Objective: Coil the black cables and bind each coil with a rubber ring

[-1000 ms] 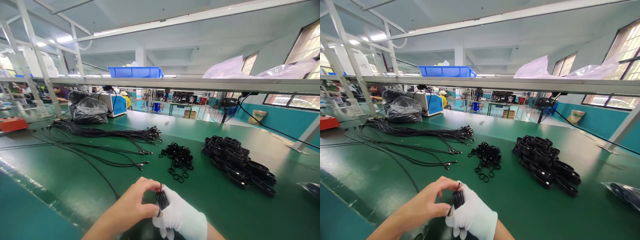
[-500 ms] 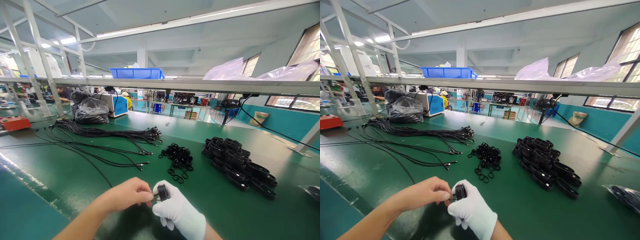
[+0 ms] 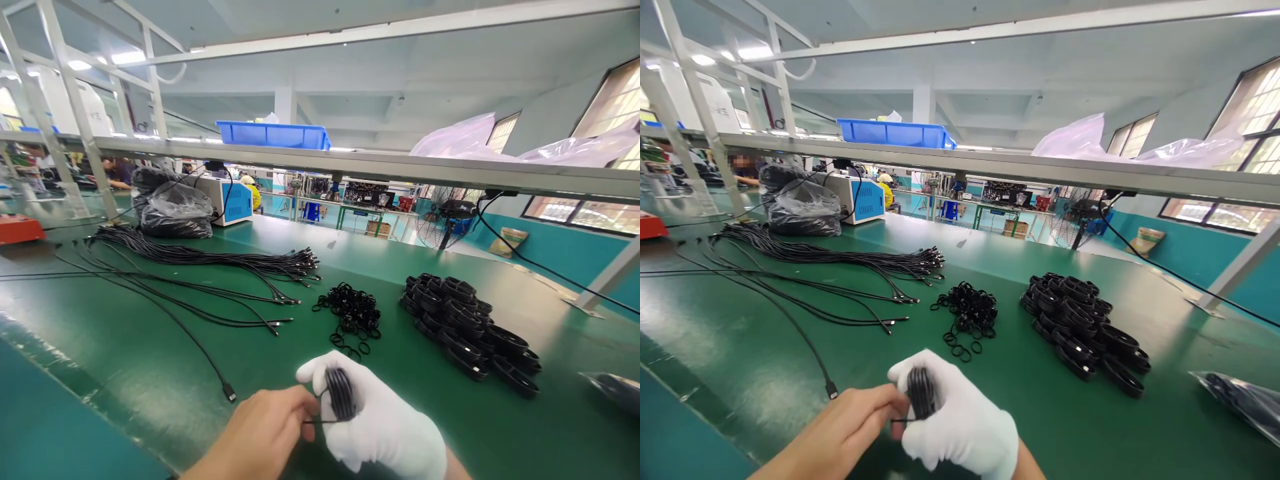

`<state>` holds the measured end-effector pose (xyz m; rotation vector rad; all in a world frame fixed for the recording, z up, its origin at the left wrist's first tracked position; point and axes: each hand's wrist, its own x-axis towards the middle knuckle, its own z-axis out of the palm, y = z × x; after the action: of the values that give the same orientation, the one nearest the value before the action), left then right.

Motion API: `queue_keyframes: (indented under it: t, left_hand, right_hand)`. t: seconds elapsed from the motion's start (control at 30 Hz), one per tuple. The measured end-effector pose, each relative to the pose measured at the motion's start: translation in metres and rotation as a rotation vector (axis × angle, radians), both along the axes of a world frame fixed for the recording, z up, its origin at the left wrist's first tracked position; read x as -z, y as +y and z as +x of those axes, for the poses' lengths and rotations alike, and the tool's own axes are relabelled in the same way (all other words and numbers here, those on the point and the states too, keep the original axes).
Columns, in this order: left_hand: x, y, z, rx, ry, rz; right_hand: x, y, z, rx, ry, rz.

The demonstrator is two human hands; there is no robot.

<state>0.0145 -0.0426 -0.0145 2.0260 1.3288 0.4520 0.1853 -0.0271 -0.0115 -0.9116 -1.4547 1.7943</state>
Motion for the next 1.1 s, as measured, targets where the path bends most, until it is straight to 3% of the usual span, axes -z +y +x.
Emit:
queue_keyframes:
  t: [0.07, 0.2, 0.33, 0.57, 0.67, 0.77, 0.87, 1.0, 1.1]
  left_hand:
    - [-0.001, 0.012, -0.002, 0.001, -0.068, -0.104]
    - [-0.010, 0.024, -0.004, 0.033, -0.380, -0.298]
    - [-0.012, 0.021, 0.004, -0.068, -0.722, -0.255]
    - [0.002, 0.023, 0.026, -0.169, -0.918, -0.384]
    - [0.005, 0.026, 0.023, -0.247, -0.893, -0.310]
    - [-0.004, 0.025, 0.012, -0.311, -0.690, -0.086]
    - [-0.023, 0.026, 0.003, -0.176, -0.466, 0.066]
    - [-0.040, 0.038, 0.000, 0.135, -0.351, -0.116]
    - [-0.037, 0.052, -0.001, 0.103, -0.405, -0.254]
  right_hand:
    - [0.005, 0.000, 0.002, -0.084, 0.170, -0.100]
    - [0.019, 0.005, 0.002, -0.150, 0.415, -0.118]
    - [0.024, 0.008, 0.002, -0.224, 0.458, -0.109]
    - [0.030, 0.009, 0.000, -0.173, 0.445, -0.102]
    - [0.032, 0.011, 0.002, -0.159, 0.460, -0.135]
    - [0.031, 0.013, 0.003, -0.186, 0.489, -0.200]
    - [0.034, 0.012, 0.002, -0.284, 0.534, -0.271]
    - [0.039, 0.008, -0.003, -0.385, 0.578, -0.385]
    - [0.038, 0.007, -0.009, -0.234, 0.566, -0.376]
